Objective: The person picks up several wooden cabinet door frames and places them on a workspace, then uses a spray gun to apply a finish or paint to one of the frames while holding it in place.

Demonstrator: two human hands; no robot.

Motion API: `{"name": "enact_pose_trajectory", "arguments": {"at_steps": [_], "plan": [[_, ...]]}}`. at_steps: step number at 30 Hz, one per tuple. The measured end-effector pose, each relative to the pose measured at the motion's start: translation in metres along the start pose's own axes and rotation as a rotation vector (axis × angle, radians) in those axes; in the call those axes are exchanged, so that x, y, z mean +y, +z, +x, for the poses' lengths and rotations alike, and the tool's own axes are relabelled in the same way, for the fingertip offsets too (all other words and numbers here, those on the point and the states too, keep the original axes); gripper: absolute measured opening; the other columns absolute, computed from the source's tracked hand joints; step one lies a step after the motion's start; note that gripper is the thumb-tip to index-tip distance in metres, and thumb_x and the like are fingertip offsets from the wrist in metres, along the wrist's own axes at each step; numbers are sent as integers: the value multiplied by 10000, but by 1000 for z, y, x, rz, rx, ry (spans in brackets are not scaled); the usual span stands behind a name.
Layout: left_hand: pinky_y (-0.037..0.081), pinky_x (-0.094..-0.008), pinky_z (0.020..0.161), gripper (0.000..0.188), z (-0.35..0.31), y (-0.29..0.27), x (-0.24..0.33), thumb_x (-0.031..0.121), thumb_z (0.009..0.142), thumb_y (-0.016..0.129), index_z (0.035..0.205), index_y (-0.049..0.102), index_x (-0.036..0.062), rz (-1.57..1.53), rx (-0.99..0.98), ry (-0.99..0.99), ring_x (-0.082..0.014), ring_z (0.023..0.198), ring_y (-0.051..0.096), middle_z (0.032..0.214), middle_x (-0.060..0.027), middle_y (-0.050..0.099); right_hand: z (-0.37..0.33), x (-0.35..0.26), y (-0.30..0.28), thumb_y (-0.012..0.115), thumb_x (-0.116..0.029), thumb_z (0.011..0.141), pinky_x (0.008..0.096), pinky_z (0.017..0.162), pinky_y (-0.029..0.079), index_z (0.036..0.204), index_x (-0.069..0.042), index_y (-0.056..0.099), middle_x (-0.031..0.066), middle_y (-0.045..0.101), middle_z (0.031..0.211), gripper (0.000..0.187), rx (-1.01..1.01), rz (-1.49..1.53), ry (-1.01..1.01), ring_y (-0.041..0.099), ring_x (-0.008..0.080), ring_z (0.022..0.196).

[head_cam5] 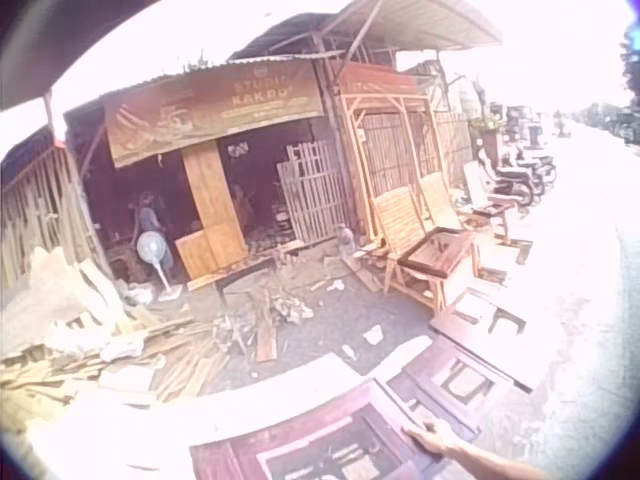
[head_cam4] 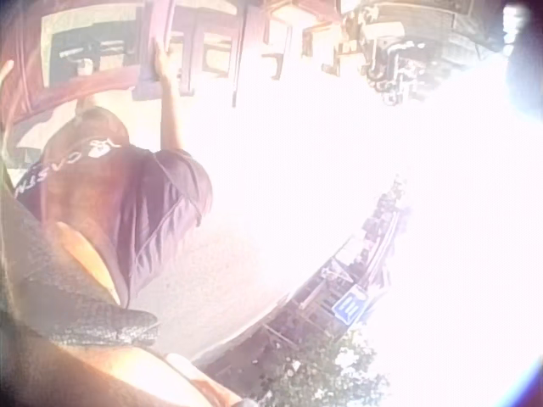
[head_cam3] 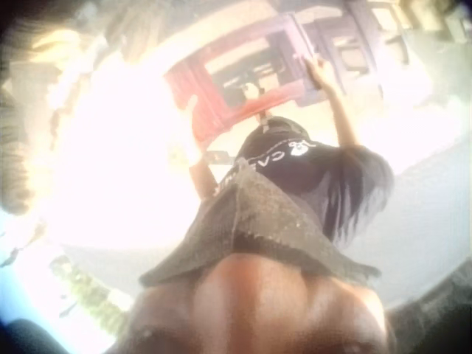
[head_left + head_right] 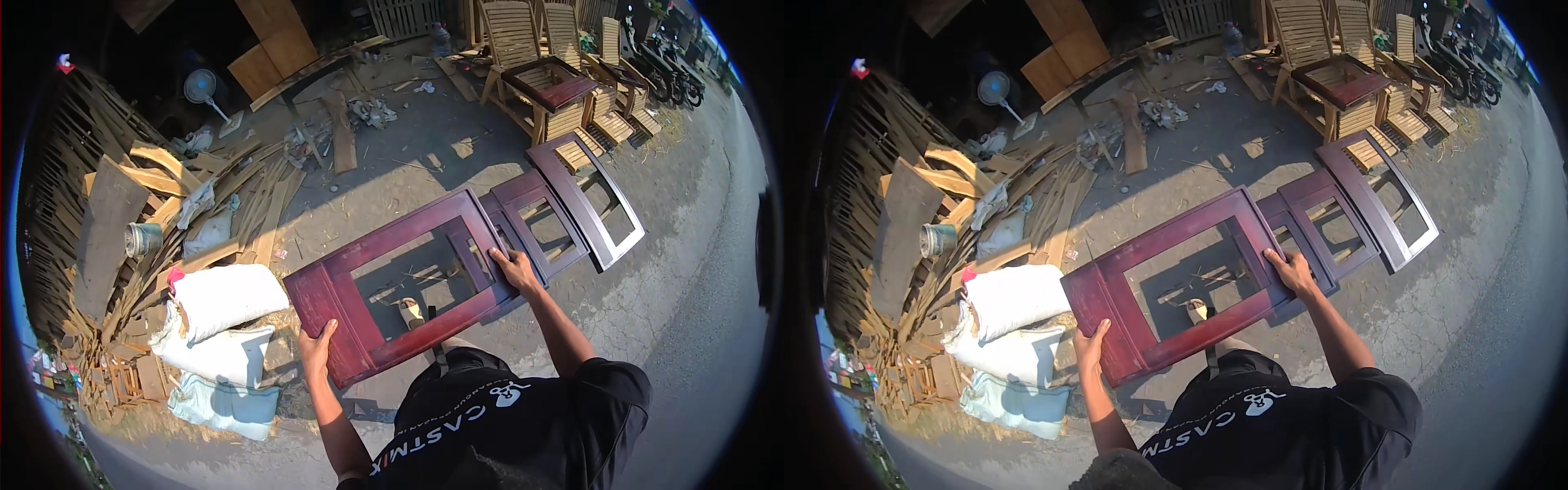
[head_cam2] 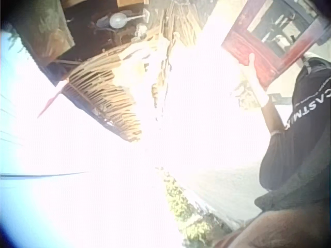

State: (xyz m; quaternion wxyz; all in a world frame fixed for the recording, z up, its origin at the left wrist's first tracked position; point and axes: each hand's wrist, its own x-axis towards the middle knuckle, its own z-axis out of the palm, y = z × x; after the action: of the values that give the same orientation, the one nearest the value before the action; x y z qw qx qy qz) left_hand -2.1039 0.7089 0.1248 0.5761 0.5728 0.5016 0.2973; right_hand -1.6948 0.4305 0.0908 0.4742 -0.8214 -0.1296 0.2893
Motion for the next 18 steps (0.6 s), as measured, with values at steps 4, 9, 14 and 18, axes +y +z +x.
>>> {"name": "enact_pose_trajectory", "arguments": {"at_steps": [4,9,14,18], "plan": [[523,-370,861,459,150,24,47,238,836,849,1172,662,-14,37,67,41,-198,948,671,1086,-111,717,123,-60,56,671,-585,900,346,724,554,1062,40,750,144,744,876,651,32,18,-48,708,192,775],[546,-376,819,506,302,23,109,338,860,817,1171,666,-31,-6,123,-53,-206,924,674,1067,-120,716,258,-175,119,635,-651,900,330,658,498,932,43,735,86,676,762,702,55,-122,-34,629,152,699],[543,-386,846,556,491,63,141,383,841,824,1170,674,-40,12,83,34,-235,937,682,1060,-148,721,403,-249,159,599,-613,948,305,709,494,1054,43,732,85,690,830,678,103,-65,-104,618,139,759],[544,-382,844,563,660,98,194,396,820,839,1145,689,-39,162,14,114,-239,937,687,1065,-157,720,489,-287,198,606,-573,966,291,733,476,1054,41,714,57,663,853,630,68,34,-32,587,130,795]]}}
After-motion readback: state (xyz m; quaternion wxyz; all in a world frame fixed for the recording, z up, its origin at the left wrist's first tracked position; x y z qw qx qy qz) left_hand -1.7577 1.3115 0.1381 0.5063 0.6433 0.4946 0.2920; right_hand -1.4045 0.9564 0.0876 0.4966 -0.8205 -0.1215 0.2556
